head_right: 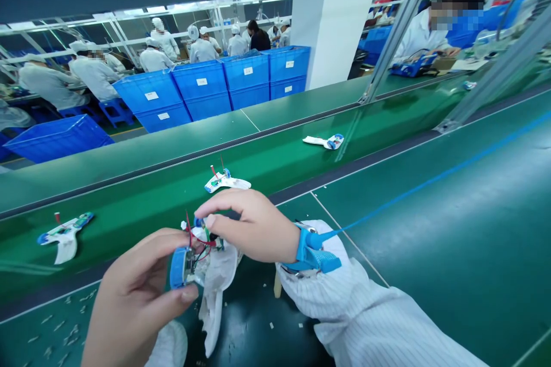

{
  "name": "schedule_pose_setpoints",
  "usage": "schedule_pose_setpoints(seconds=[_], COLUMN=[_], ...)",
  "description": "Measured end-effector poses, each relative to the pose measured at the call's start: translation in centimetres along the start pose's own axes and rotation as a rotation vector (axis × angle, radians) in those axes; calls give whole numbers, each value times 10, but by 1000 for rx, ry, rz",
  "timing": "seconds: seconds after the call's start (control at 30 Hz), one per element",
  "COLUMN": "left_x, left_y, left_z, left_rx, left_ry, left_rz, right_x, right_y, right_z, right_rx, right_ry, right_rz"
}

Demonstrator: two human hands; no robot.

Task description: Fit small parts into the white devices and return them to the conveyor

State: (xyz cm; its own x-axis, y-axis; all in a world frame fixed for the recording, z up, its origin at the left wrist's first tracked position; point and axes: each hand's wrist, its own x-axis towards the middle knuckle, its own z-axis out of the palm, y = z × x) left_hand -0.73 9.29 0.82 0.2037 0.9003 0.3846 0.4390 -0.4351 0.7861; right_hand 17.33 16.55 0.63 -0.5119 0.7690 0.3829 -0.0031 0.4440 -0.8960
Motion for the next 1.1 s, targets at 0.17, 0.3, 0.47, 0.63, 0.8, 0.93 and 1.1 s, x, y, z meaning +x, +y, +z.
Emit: schedule_pose_setpoints(seconds=[0.17,0.3,0.47,0.63,0.8,0.93,1.1], left_x=[4,10,7,-4,-3,-1,0], left_y=[6,12,10,2,10,10,1], left_z=[-5,-7,-10,-3,16,21,20], left_rx=[131,195,300,45,-422,-574,-673], left_ry=[-75,-125,-41,177,406,466,463], left_rz=[206,347,369,96,-211,-286,-268], right_x=[2,5,6,4,3,4,5], right_y=[0,3,11,12,15,21,24], right_z=[-1,0,5,12,14,14,14], right_rx=[-25,85,403,679,784,813,795], right_ry=[-287,-388,-401,-233,-279,-307,-381], right_rz=[-68,-48,140,231,174,36,-17])
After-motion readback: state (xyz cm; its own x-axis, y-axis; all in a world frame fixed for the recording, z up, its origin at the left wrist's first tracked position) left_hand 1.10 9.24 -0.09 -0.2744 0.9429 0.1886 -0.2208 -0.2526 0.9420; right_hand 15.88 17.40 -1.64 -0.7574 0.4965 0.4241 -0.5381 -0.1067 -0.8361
